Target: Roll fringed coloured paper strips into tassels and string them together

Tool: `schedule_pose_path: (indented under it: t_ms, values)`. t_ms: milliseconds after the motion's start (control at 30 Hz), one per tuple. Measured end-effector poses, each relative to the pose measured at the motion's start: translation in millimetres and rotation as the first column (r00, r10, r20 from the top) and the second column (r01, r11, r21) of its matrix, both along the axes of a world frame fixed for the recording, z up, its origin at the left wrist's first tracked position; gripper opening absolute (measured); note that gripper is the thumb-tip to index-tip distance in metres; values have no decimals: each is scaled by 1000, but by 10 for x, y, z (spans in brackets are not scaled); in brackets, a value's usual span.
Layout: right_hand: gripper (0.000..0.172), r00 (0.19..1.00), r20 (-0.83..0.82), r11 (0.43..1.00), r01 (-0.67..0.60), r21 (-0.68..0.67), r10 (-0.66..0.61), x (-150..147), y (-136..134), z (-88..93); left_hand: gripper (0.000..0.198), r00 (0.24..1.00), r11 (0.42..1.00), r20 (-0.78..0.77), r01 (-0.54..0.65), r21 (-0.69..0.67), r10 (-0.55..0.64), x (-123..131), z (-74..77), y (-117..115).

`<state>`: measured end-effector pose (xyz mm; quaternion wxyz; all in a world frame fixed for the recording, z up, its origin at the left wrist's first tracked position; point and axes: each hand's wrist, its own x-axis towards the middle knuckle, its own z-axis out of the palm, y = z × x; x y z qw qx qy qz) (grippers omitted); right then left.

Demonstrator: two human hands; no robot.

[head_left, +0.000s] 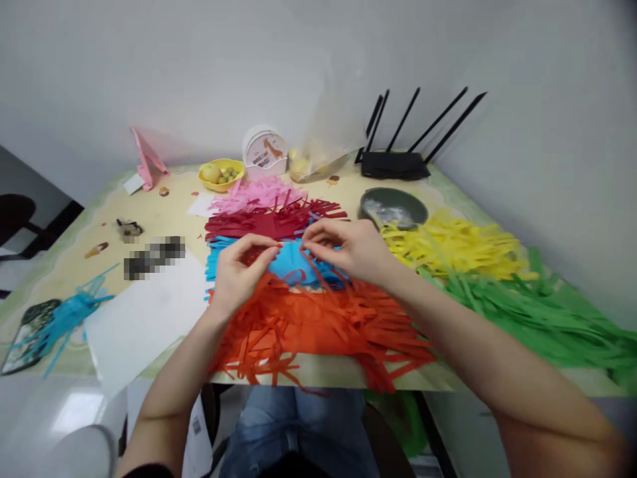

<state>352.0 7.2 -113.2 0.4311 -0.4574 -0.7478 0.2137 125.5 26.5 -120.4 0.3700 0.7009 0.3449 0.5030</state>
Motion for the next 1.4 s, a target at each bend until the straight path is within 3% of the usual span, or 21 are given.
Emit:
schedule_pose_path:
  t_ms: [167,367,533,667,800,933,1033,1167,1267,1400]
  values:
    - [8,984,-130,987,-136,-90,124,-413,-315,149,9,997,997,-76,27,76,-21,-84,91,-230]
    - [18,929,-355,953,-196,-229,106,-566,-458,146,6,994,985,-107,-11,172,29,-257,136,-462]
    - [28,877,-472,944,-229,-236,95,-631,-518,116,7,992,986,-126,12,169,10,-263,129,-536]
    - [25,875,-475,958,-208,-198,92,-639,-536,57,7,984,980,-177,11,200,25,-237,110,-544]
    - [22,903,-428,985,-108,-133,42,-646,-560,-47,8,970,969,-238,8,249,53,-214,108,-545]
    - [17,950,-311,999,-40,-8,36,-630,-561,-123,7,968,986,-250,53,159,-12,-204,120,-534]
    - [13,975,-222,996,0,90,20,-613,-542,-156,7,947,971,-321,44,234,34,-203,120,-535]
    - [19,922,-384,998,-58,-29,42,-608,-537,-176,9,910,917,-403,72,391,101,-189,111,-551]
    - [28,873,-485,984,-125,-128,48,-604,-560,-149,9,944,949,-326,64,308,42,-156,97,-558]
    - [28,901,-431,985,-108,-137,39,-582,-580,-96,7,987,992,-155,52,112,-35,-107,67,-567]
